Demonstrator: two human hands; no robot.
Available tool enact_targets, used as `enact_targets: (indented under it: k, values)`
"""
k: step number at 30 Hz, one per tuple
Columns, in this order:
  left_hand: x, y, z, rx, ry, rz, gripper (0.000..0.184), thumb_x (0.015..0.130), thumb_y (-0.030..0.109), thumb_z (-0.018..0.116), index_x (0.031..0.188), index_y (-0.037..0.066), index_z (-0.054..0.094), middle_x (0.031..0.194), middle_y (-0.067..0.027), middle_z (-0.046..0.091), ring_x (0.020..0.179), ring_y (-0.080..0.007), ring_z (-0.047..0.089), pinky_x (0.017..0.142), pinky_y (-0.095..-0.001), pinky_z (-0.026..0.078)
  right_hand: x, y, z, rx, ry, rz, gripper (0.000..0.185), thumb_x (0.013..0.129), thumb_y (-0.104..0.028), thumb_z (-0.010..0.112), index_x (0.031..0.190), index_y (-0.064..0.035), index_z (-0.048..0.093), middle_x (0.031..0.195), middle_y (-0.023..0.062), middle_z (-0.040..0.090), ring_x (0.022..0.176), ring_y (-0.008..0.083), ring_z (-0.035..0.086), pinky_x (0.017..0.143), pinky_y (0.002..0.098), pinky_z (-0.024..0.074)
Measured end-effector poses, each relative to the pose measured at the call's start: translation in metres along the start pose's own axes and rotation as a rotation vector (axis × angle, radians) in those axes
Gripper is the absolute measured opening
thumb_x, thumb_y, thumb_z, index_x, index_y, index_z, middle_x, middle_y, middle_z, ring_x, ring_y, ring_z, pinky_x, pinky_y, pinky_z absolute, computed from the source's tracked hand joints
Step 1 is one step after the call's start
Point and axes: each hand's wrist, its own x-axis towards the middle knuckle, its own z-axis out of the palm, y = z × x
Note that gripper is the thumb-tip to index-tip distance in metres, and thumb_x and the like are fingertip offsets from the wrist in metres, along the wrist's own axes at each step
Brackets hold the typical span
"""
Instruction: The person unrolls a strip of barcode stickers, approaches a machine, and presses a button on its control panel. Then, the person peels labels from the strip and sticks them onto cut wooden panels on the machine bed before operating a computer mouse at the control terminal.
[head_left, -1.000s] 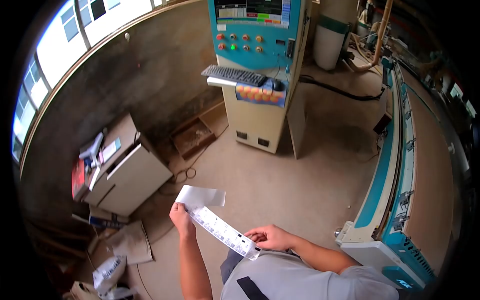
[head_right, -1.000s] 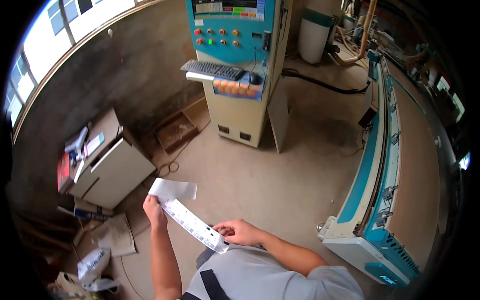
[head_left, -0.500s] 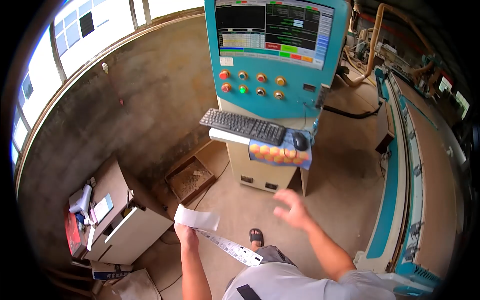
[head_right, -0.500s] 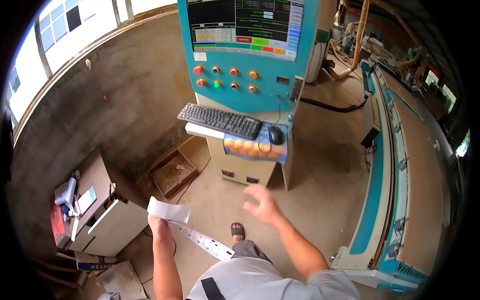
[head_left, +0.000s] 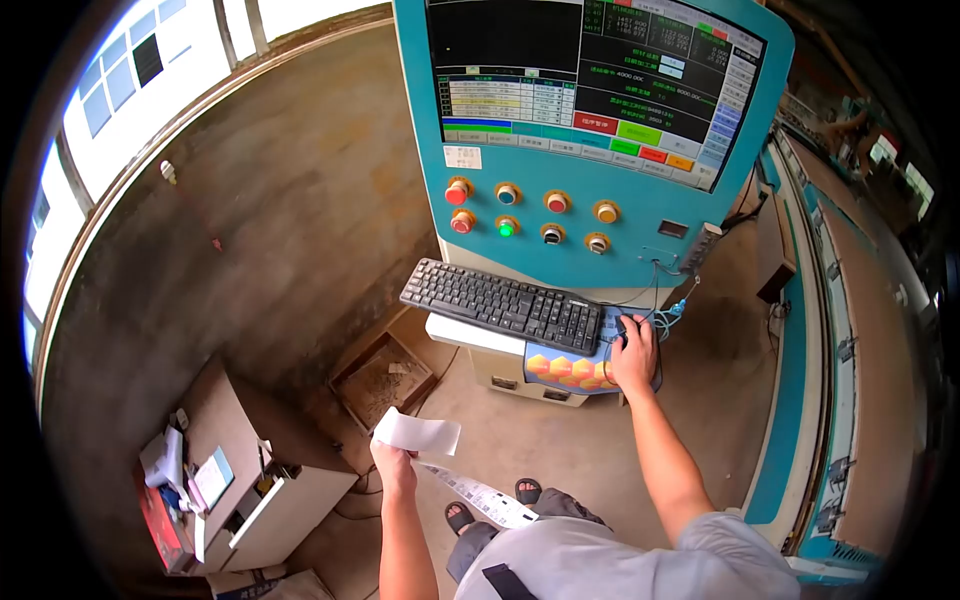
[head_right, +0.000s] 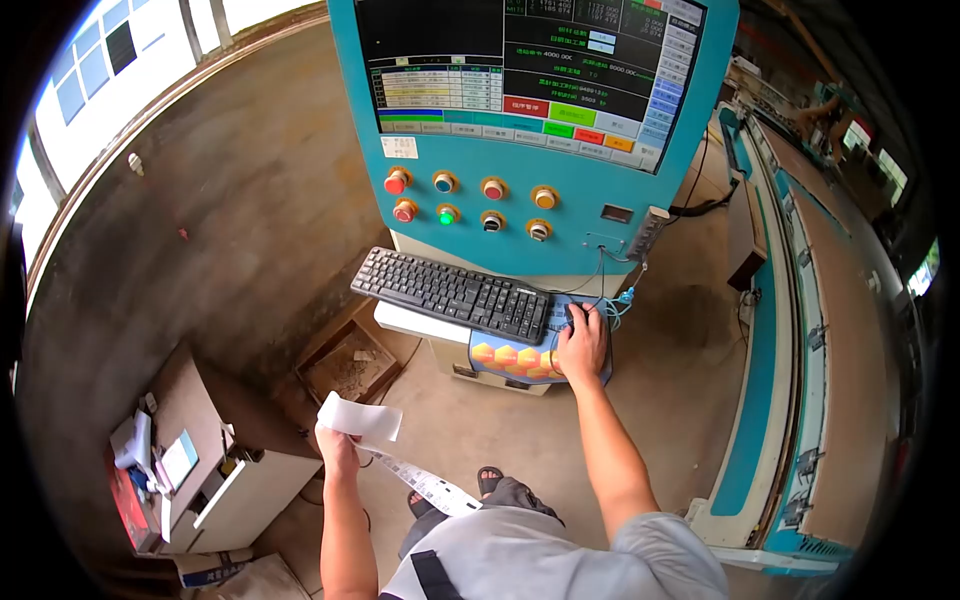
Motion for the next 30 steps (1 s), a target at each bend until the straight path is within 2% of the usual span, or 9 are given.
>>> enact_targets:
  k: [1, 2, 12, 30]
  values:
    - [0.009, 0.002, 0.003, -0.012, -0.03, -0.006, 0.023, 0.102, 0.023, 0.055, 0.084, 0.011, 0.062, 0.067, 0.0012, 0.059, 0.053, -0.0091, 0.051, 0.048, -0.0258, 0.036, 0.001, -0.001, 0.0, 0.007, 0.013, 0.009, 0.043, 0.083, -0.012, 0.068, 0.125, -0.0079, 0.065, 0.132, 0.0145, 0.057, 0.123, 0.0363, 0.054, 0.103, 0.0449, 0.0457]
    - [0.018, 0.005, 0.005, -0.056, -0.034, -0.014, 0.017, 0.1, 0.012, 0.055, 0.085, 0.009, 0.063, 0.068, 0.0008, 0.059, 0.054, -0.0089, 0.052, 0.048, -0.0258, 0.036, 0.001, -0.003, 0.0, 0.0, 0.034, 0.015, 0.042, 0.082, -0.012, 0.067, 0.124, -0.0081, 0.065, 0.129, 0.0133, 0.058, 0.121, 0.0352, 0.055, 0.101, 0.0444, 0.0464]
    - [0.065, 0.007, 0.002, 0.029, -0.109, -0.087, 0.018, 0.099, 0.01, 0.053, 0.085, 0.008, 0.063, 0.069, -0.0003, 0.06, 0.055, -0.0094, 0.052, 0.048, -0.0259, 0.035, 0.002, -0.015, -0.001, -0.051, 0.082, 0.094, 0.039, 0.081, -0.012, 0.066, 0.12, -0.0076, 0.066, 0.127, 0.0126, 0.06, 0.119, 0.0353, 0.057, 0.101, 0.0459, 0.0458]
    - [0.085, 0.01, -0.007, 0.061, -0.153, -0.126, 0.016, 0.099, 0.013, 0.056, 0.085, 0.008, 0.063, 0.068, -0.0003, 0.06, 0.054, -0.0096, 0.052, 0.048, -0.0259, 0.036, 0.003, -0.018, 0.002, -0.064, 0.108, 0.121, 0.038, 0.08, -0.012, 0.068, 0.119, -0.0089, 0.066, 0.124, 0.0104, 0.059, 0.118, 0.0336, 0.056, 0.101, 0.0454, 0.0455]
